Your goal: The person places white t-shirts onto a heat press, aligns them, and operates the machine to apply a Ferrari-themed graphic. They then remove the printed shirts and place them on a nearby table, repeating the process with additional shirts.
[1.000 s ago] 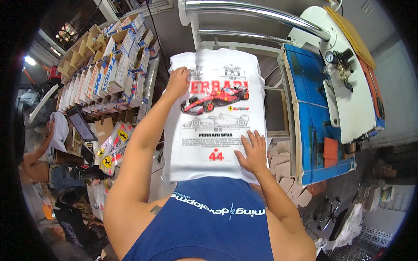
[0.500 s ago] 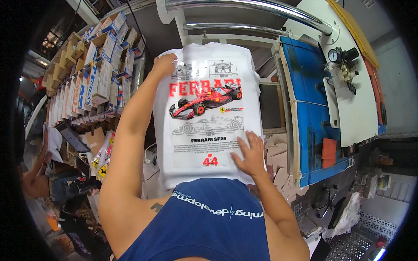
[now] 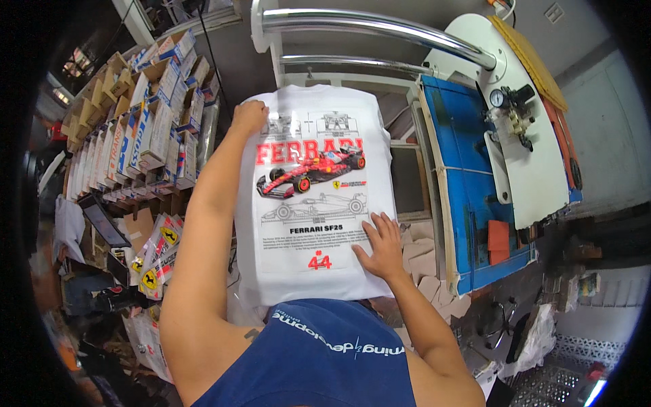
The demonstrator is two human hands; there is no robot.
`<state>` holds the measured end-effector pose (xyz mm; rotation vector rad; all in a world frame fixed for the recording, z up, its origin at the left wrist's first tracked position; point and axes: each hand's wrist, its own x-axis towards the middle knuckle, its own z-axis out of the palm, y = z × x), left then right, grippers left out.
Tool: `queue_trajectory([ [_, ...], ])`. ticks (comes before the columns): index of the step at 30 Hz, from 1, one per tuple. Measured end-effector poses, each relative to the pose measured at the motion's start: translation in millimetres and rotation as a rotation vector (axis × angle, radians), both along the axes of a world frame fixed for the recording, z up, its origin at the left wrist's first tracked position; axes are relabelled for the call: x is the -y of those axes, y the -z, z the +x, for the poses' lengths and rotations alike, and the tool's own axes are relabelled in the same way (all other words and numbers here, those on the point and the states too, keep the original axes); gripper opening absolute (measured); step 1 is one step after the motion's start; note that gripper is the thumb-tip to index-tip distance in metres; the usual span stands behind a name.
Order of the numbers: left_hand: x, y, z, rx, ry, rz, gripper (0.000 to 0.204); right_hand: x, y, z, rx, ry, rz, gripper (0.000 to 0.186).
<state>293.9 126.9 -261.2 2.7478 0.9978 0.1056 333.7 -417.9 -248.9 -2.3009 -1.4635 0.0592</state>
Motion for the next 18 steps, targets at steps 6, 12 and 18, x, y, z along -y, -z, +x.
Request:
queue_trajectory([
  [6, 39.4, 9.6, -47.8, 0.354, 0.023, 0.098, 0.038, 3.0, 4.0, 0.0, -0.001, -0.001, 0.040, 0.068],
  [12, 214.7, 25.3, -199.9, 0.705, 0.215, 0.049, 0.022, 3.2, 4.6, -4.1, 0.059, -0.002, 0.036, 0.065],
  [18, 313.2, 2.2, -260.5, 0.397, 0.156, -0.040, 0.052, 5.2, 8.2, -3.1, 0.105, -0.016, 0.078, 0.063],
])
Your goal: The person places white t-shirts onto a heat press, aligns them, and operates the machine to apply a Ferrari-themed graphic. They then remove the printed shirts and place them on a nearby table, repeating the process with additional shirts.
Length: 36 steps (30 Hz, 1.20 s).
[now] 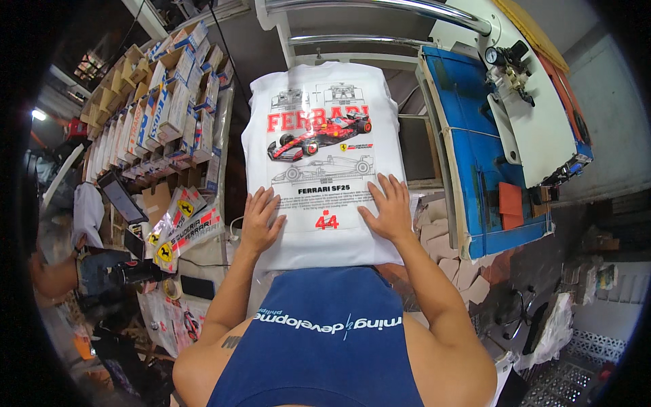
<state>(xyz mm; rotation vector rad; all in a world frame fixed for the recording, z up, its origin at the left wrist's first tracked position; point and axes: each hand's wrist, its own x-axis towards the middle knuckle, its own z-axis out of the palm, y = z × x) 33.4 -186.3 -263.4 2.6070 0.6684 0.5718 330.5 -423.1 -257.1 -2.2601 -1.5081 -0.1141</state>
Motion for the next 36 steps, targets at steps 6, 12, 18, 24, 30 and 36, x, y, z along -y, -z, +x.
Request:
queue_trajectory([
  [6, 0.5, 0.8, 1.6, 0.027, -0.005, 0.018, 0.050, 5.1, 4.2, -3.1, -0.049, -0.031, 0.026, 0.056],
  [12, 3.1, 4.4, 0.1, 0.037, -0.016, 0.056, 0.048, 5.8, 3.8, -6.6, -0.042, -0.023, 0.124, 0.050],
  [18, 10.4, 6.2, -7.5, 0.123, -0.016, 0.084, 0.039, 10.7, 4.6, -14.4, -0.063, 0.013, 0.144, 0.046],
  [24, 12.4, 7.9, -7.7, 0.137, -0.054, 0.050, 0.036, 9.6, 5.9, -16.3, -0.036, 0.019, 0.163, 0.044],
  [30, 11.6, 5.6, -6.7, 0.130, -0.038, 0.077, 0.037, 9.1, 4.5, -16.8, -0.034, 0.020, 0.167, 0.043],
  [36, 11.8, 7.0, -6.5, 0.119, -0.047, 0.075, 0.037, 9.6, 5.8, -16.7, -0.037, 0.027, 0.171, 0.044],
])
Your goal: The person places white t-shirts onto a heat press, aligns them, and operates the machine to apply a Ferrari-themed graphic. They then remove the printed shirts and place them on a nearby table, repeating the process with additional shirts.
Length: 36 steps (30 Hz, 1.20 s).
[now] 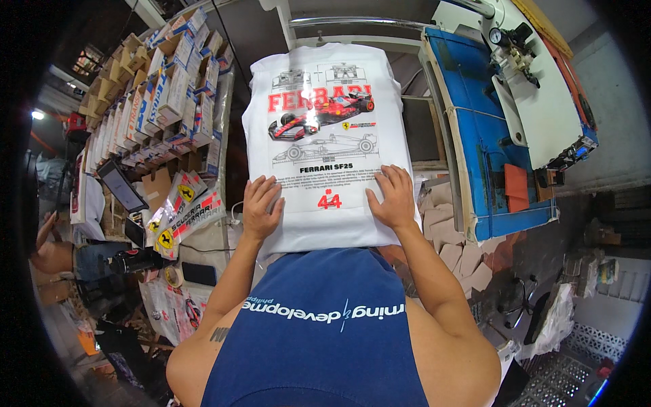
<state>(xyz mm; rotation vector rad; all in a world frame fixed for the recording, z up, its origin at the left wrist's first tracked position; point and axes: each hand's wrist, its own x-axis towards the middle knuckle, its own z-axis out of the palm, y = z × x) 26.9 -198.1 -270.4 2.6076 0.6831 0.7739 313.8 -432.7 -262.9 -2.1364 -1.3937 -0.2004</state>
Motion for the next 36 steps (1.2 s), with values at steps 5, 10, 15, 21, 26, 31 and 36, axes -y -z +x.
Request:
queue_trajectory([
  [5, -0.3, -1.8, 0.0, -0.012, 0.009, -0.017, 0.039, 0.0, 0.6, 0.2, 0.005, 0.005, -0.002, 0.043],
  [10, 0.6, -3.1, 1.2, -0.010, -0.001, -0.014, 0.039, -0.4, -0.5, -0.3, 0.017, 0.007, -0.003, 0.044],
  [15, 1.2, -2.4, 2.3, -0.007, -0.016, -0.005, 0.038, -0.4, -2.3, 0.1, -0.017, 0.003, 0.003, 0.042],
  [21, 0.6, 0.1, 2.3, -0.002, -0.004, 0.000, 0.036, -0.7, -4.5, 0.2, 0.008, 0.001, 0.031, 0.040],
  [26, 0.0, -0.5, 1.7, 0.002, 0.006, 0.001, 0.036, -1.1, -4.6, -0.5, 0.018, 0.006, 0.014, 0.039],
  [31, 0.5, -2.5, 2.1, 0.011, 0.004, -0.004, 0.035, 0.2, -0.8, 0.3, -0.023, 0.012, -0.009, 0.042],
  [36, 1.4, -3.6, 1.3, -0.001, -0.017, -0.002, 0.036, 0.1, 2.2, 0.7, -0.027, 0.010, -0.018, 0.042],
])
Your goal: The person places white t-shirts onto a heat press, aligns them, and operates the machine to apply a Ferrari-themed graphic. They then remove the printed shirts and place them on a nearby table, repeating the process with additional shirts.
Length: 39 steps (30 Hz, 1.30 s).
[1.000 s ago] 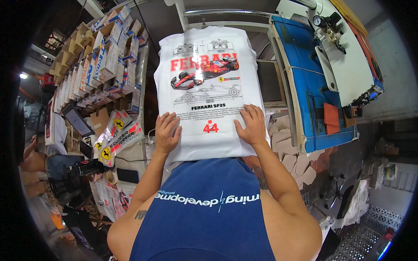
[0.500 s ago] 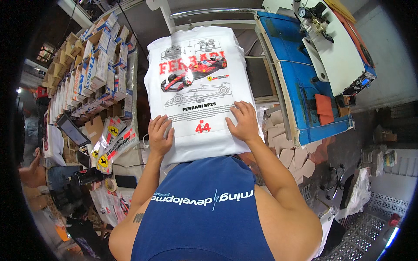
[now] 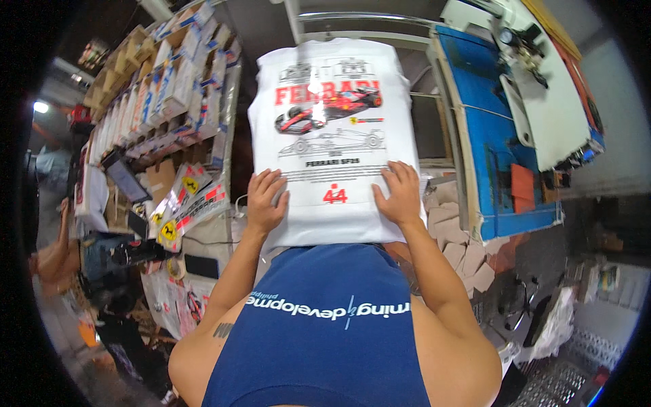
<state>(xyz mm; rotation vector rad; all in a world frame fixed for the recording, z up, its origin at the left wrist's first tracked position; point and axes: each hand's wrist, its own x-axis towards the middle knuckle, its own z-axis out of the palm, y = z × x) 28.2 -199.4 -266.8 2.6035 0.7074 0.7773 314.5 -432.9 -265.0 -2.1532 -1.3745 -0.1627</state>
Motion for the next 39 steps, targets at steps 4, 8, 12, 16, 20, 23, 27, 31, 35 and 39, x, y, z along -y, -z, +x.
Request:
queue_trajectory([
  [4, 0.3, 0.0, -0.5, 0.008, -0.005, -0.008, 0.035, -0.3, 0.9, -0.8, 0.012, 0.003, -0.003, 0.042],
  [8, 0.5, 0.9, -0.1, -0.001, -0.008, 0.006, 0.034, 0.0, 1.6, -0.5, 0.013, -0.002, -0.011, 0.043],
  [12, 0.4, 1.0, -1.0, -0.010, -0.010, -0.019, 0.036, 0.5, 1.5, 0.1, 0.018, -0.008, 0.006, 0.043],
  [16, -1.0, 2.1, 0.1, 0.012, 0.004, -0.003, 0.033, -0.1, 1.4, 1.4, 0.013, -0.009, 0.030, 0.042],
  [20, -1.0, 2.2, 0.8, -0.002, 0.009, 0.013, 0.034, 0.5, 0.1, 0.2, 0.004, 0.003, 0.027, 0.042],
  [23, -1.2, 2.2, 0.8, 0.007, 0.017, 0.023, 0.034, 0.6, -0.6, -0.4, 0.012, 0.000, 0.046, 0.042],
  [27, -1.7, 2.1, 0.4, -0.001, 0.020, 0.024, 0.034, 0.0, 0.3, -0.7, 0.010, 0.008, 0.027, 0.042],
  [31, -1.3, 0.3, 0.3, -0.006, 0.014, -0.002, 0.036, -0.4, 0.7, -0.4, 0.002, 0.003, 0.026, 0.043],
  [35, -1.1, 0.0, 1.5, -0.009, 0.009, -0.012, 0.038, -0.2, 0.6, 0.2, -0.008, 0.002, 0.025, 0.043],
  [39, -1.5, 0.9, 0.3, -0.002, 0.005, -0.006, 0.037, -0.6, 0.6, -1.0, -0.005, 0.000, 0.017, 0.042],
])
